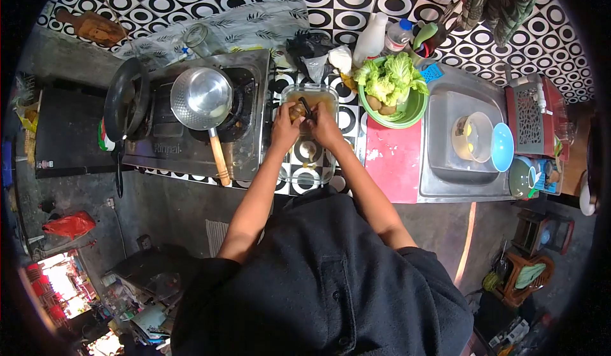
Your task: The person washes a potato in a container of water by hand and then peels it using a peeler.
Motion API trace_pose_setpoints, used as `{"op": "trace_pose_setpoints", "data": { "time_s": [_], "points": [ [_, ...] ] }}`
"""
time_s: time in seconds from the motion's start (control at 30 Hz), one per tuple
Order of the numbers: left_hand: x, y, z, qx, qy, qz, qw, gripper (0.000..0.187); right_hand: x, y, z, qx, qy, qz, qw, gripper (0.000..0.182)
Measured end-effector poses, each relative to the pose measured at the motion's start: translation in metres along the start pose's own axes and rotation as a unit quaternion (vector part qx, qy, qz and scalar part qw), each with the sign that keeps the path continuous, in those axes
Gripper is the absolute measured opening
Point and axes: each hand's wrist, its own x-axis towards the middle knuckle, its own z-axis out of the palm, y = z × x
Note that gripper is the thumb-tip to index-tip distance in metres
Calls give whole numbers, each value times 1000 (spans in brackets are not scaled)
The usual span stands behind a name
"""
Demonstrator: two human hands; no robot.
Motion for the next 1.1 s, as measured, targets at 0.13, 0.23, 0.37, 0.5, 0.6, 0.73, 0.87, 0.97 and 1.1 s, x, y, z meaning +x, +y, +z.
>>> {"op": "trace_pose_setpoints", "data": {
  "time_s": [0.13,0.23,0.37,0.5,0.6,0.73,0.87,0.97,1.1],
  "points": [
    [1,-1,0,-6,1,-15,1000,51,1,-3,0,3,-3,-11,1000,37],
    [0,-3,1,-12,-1,-20,1000,52,0,-1,1,2,7,-29,1000,37],
    [1,-3,1,-17,5,-37,999,52,0,7,0,-14,11,-18,1000,36],
    [2,-7,1,-28,3,-19,999,52,4,1,-3,20,13,-24,999,34],
    [2,-8,1,-30,11,-23,999,52,1,-6,-6,22,31,-44,998,34],
    [3,-7,0,-52,19,-44,998,52,0,-4,-9,20,47,-67,996,33],
    [-3,0,-3,-9,22,-27,999,50,0,3,-14,16,28,-19,999,33],
    [-4,17,-10,36,12,-33,999,49,5,17,-10,-12,16,-16,1000,36],
    [-4,19,-7,63,2,-40,997,48,7,30,-2,-55,35,-42,997,42]
  ]
}}
